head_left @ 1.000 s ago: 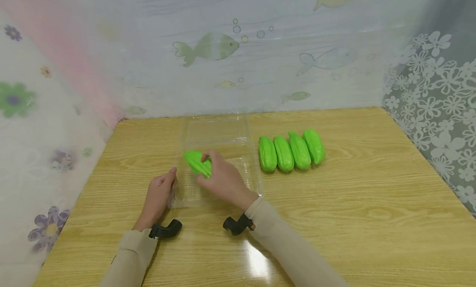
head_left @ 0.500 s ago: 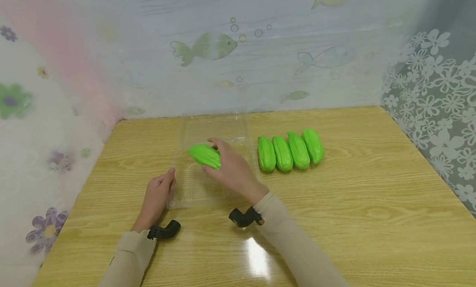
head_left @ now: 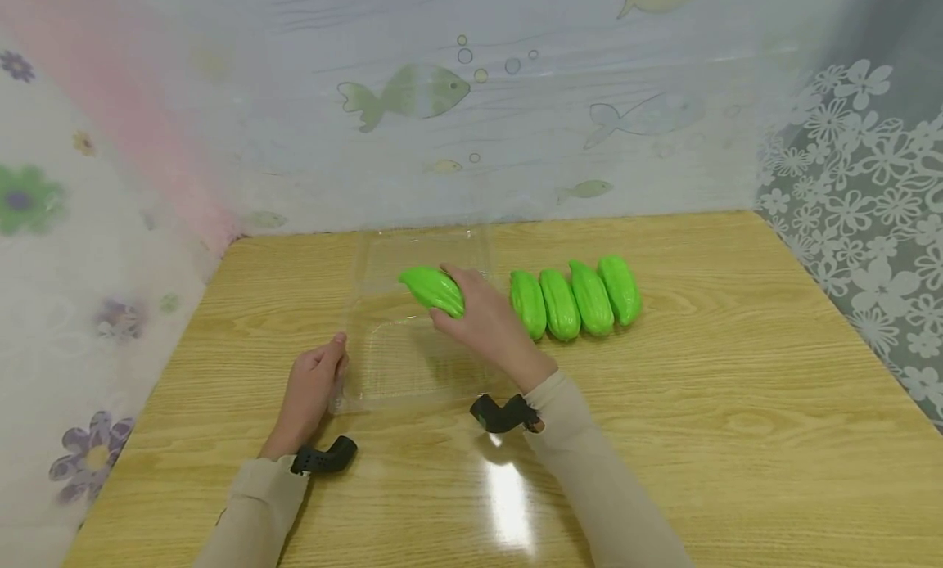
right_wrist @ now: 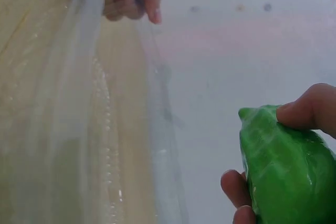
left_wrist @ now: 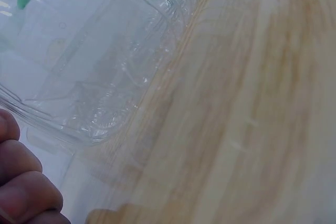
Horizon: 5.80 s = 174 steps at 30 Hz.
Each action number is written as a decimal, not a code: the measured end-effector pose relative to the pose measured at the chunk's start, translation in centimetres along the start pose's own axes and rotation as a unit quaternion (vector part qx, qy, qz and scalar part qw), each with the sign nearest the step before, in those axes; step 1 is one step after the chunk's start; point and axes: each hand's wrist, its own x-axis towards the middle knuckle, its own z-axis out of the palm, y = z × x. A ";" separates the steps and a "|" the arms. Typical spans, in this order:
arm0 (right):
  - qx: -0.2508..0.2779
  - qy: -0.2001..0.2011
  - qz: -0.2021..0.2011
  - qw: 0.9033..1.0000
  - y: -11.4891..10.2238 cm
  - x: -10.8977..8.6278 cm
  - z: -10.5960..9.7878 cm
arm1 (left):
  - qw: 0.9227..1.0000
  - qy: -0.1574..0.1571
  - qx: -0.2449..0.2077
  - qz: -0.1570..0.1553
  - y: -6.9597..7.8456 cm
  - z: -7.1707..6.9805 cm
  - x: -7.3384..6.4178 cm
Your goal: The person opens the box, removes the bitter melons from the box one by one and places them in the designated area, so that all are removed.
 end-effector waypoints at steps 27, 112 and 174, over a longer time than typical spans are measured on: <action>0.106 0.017 0.112 0.988 4.7 -0.4 -4.8 | 1.000 0.001 -0.005 0.003 2.3 0.0 -1.4; 0.211 0.292 0.323 0.875 17.6 -5.8 -11.3 | 1.000 0.004 0.001 -0.004 -0.1 -0.1 -0.6; 0.215 0.271 0.364 0.865 18.7 -6.0 -10.8 | 1.000 0.001 0.017 -0.009 3.1 -0.1 -1.9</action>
